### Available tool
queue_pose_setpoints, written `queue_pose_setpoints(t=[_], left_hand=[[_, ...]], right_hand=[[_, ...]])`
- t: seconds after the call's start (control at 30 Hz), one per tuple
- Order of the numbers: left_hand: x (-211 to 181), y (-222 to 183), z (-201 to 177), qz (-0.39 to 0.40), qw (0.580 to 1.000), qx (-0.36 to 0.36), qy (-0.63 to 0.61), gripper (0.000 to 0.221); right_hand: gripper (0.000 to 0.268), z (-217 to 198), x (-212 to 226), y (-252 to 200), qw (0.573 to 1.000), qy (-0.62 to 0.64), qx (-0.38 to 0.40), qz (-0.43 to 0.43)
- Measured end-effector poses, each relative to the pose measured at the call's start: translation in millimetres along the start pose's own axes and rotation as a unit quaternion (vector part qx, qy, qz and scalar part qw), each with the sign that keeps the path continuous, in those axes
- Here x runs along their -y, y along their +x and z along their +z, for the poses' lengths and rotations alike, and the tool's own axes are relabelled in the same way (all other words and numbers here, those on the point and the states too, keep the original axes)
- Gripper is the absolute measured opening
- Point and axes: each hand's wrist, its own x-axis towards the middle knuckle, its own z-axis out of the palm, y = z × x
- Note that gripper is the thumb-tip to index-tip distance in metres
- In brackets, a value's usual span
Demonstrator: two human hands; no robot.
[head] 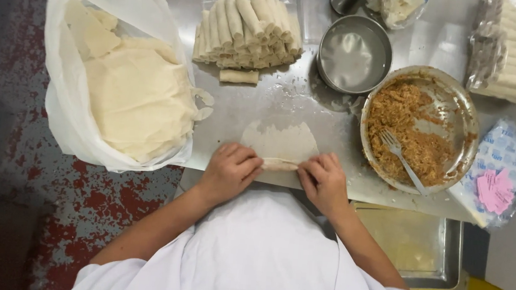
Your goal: Rolling thin dough wrappers with filling to create spring rolls on a production line.
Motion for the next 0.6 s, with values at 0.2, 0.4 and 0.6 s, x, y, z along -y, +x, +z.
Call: queue_pose_setpoints(t=[0.2, 0.4, 0.6], left_hand=[[3, 13, 7, -0.089, 0.995, -0.029, -0.025, 0.021], [11, 18, 23, -0.127, 0.992, -0.026, 0.005, 0.029], [3, 7, -7, -0.113, 0.992, -0.020, -0.058, 0.031]], right_hand=[[0.022, -2, 10, 18, 0.995, -0.055, -0.083, 0.015], [0.022, -2, -8, -9, 0.991, -0.090, -0.087, -0.045], [0.022, -4, 11, 4, 0.982, -0.025, -0.158, -0.099]])
